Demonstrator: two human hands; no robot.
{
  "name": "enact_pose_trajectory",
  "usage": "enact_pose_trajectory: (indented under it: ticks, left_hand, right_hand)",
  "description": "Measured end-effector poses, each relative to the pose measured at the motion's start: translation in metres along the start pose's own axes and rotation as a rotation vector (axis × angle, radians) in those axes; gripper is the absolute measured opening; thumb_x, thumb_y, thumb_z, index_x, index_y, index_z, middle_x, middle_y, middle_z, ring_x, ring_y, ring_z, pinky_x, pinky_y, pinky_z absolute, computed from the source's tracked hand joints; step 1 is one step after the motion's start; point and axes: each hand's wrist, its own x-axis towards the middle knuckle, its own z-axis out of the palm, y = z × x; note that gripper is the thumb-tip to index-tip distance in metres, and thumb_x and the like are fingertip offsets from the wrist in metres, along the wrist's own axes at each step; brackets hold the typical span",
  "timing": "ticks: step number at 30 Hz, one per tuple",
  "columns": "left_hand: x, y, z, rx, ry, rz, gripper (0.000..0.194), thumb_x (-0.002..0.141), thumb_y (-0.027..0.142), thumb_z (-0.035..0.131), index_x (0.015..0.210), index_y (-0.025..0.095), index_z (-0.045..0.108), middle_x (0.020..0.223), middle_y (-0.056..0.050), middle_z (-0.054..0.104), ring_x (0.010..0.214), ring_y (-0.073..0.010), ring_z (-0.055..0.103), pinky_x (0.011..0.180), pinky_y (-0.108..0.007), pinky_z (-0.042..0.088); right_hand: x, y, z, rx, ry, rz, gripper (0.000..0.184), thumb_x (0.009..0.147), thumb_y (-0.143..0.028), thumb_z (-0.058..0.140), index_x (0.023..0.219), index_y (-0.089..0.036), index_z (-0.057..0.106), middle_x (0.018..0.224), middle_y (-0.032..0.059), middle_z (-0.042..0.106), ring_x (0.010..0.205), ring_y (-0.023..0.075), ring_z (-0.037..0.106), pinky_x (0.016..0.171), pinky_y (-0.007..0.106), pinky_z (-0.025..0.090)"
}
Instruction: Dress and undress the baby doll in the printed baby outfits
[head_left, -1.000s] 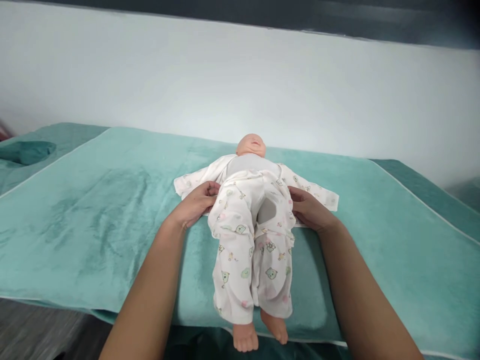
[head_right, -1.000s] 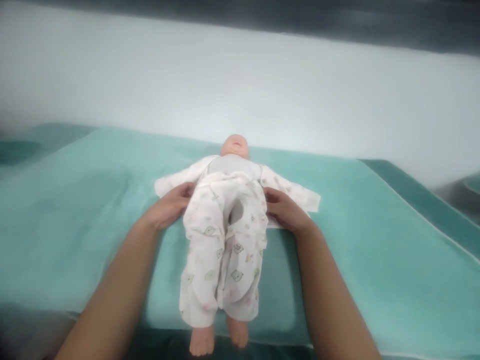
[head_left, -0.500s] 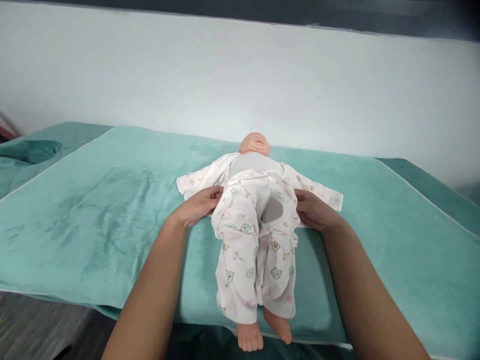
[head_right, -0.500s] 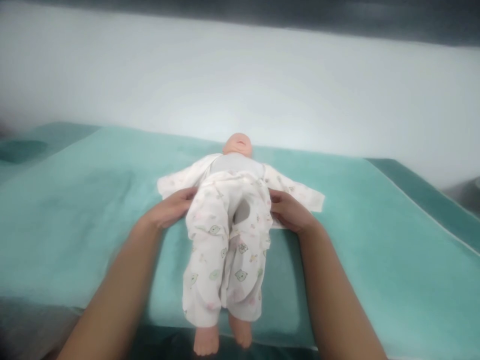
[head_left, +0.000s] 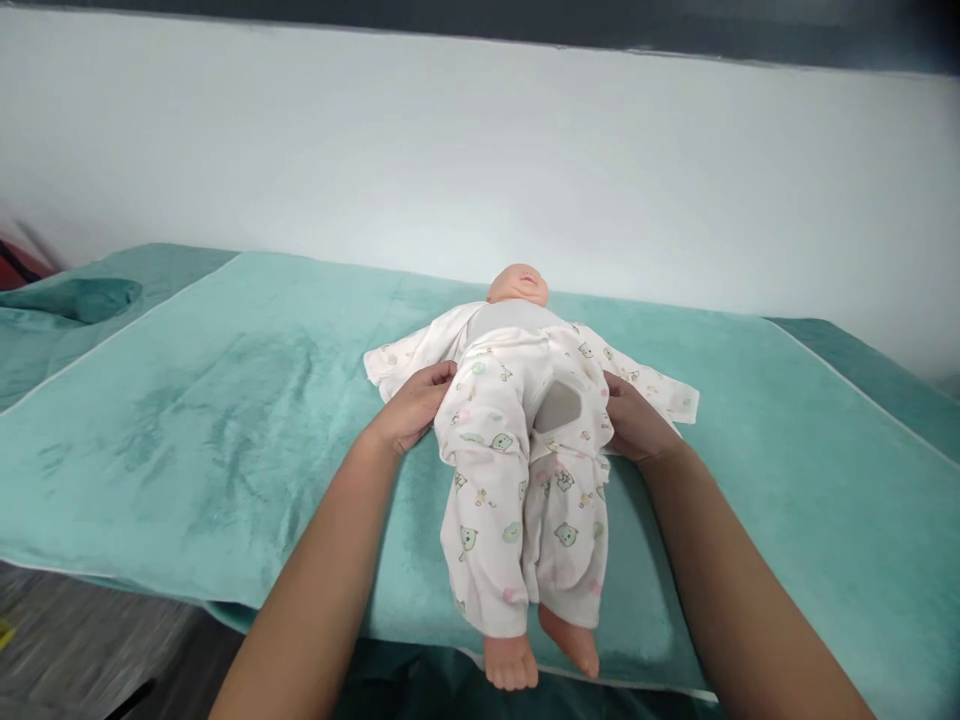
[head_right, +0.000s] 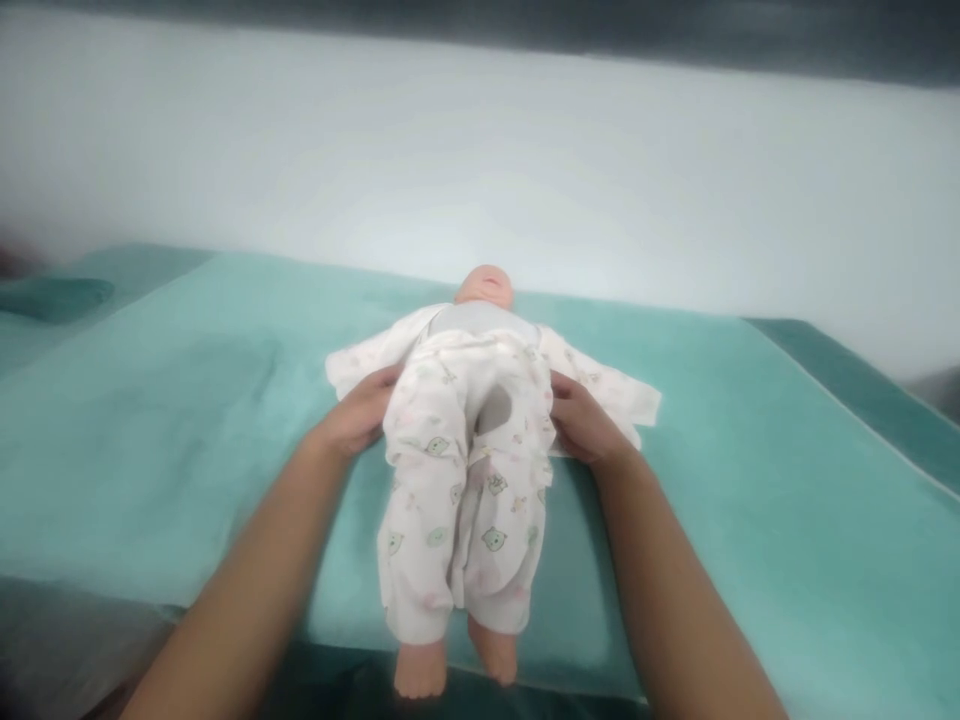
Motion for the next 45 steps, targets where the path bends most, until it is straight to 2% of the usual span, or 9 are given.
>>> enact_pose_trajectory:
  ticks: [6,11,15,21,27,32,36,41,45]
  left_hand:
    - [0.005,-0.001,0.017,-0.155,0.131,0.009,0.027,0.072,0.037,0.076,0.09,0.019,0.066,0.078,-0.003,0.067,0.084,-0.0212,0.064,0.077,-0.034,0.053]
    - [0.006,0.007,0.028,-0.154,0.175,0.025,0.031,0.076,0.036,0.071,0.101,0.019,0.065,0.086,-0.005,0.07,0.094,-0.0237,0.063,0.079,-0.035,0.052]
    - [0.004,0.005,0.029,0.036,0.268,0.117,0.029,0.077,0.03,0.067,0.104,0.018,0.066,0.105,-0.005,0.071,0.102,-0.0227,0.062,0.084,-0.033,0.051]
    - [0.009,-0.002,0.02,0.194,0.392,0.228,0.023,0.081,0.026,0.062,0.101,0.018,0.071,0.102,-0.005,0.073,0.098,-0.0212,0.064,0.092,-0.035,0.049]
    - [0.022,0.013,0.004,0.282,0.201,0.266,0.017,0.081,0.03,0.063,0.093,0.019,0.068,0.101,-0.004,0.07,0.096,-0.0199,0.062,0.092,-0.033,0.048]
    - [0.031,0.035,-0.008,0.457,-0.08,0.335,0.013,0.078,0.031,0.067,0.081,0.019,0.063,0.123,-0.007,0.058,0.112,-0.0215,0.057,0.101,-0.035,0.044]
    - [0.035,0.041,-0.01,0.469,-0.157,0.308,0.013,0.079,0.031,0.065,0.076,0.019,0.059,0.133,-0.008,0.053,0.122,-0.0245,0.053,0.104,-0.037,0.041]
    - [0.05,0.038,-0.003,0.497,0.022,0.293,0.018,0.09,0.037,0.055,0.081,0.021,0.051,0.096,-0.003,0.065,0.094,-0.0198,0.059,0.084,-0.033,0.046]
    - [0.078,0.035,0.009,0.686,0.344,0.257,0.015,0.091,0.03,0.053,0.08,0.023,0.045,0.074,0.001,0.056,0.073,-0.0169,0.051,0.072,-0.03,0.04]
  right_hand:
    - [0.004,-0.001,0.023,-0.116,0.225,-0.184,0.031,0.067,-0.035,0.08,0.096,-0.027,0.075,0.098,0.0046,0.076,0.102,0.0326,0.068,0.085,0.045,0.056]
    - [0.0,-0.015,0.027,-0.32,0.216,-0.406,0.037,0.066,-0.041,0.081,0.099,-0.027,0.072,0.112,0.007,0.073,0.114,0.033,0.061,0.098,0.044,0.048]
    - [0.006,-0.004,0.017,-0.39,0.261,-0.348,0.022,0.072,-0.037,0.074,0.089,-0.025,0.067,0.099,0.0028,0.071,0.099,0.0271,0.063,0.091,0.041,0.049]
    - [0.015,0.013,0.007,-0.248,0.384,-0.381,0.022,0.069,-0.027,0.072,0.09,-0.024,0.067,0.096,-0.0008,0.071,0.091,0.0212,0.063,0.085,0.035,0.049]
    - [0.022,-0.005,0.003,-0.321,0.324,-0.371,0.017,0.074,-0.034,0.069,0.088,-0.024,0.07,0.094,0.0006,0.071,0.091,0.021,0.062,0.085,0.035,0.049]
    - [0.031,-0.032,-0.009,-0.547,0.085,-0.459,0.014,0.075,-0.034,0.076,0.085,-0.025,0.071,0.127,0.0059,0.058,0.123,0.025,0.053,0.104,0.039,0.042]
    - [0.041,-0.043,-0.013,-0.657,-0.117,-0.427,0.012,0.084,-0.039,0.068,0.087,-0.028,0.069,0.144,0.0033,0.051,0.134,0.0257,0.046,0.11,0.043,0.038]
    - [0.059,-0.049,-0.007,-0.677,-0.06,-0.486,0.022,0.086,-0.04,0.065,0.074,-0.022,0.057,0.144,0.0047,0.049,0.121,0.0243,0.055,0.097,0.039,0.045]
    - [0.083,-0.047,0.0,-0.75,0.178,-0.476,0.024,0.085,-0.036,0.062,0.072,-0.023,0.048,0.098,0.0027,0.068,0.084,0.0178,0.057,0.077,0.032,0.045]
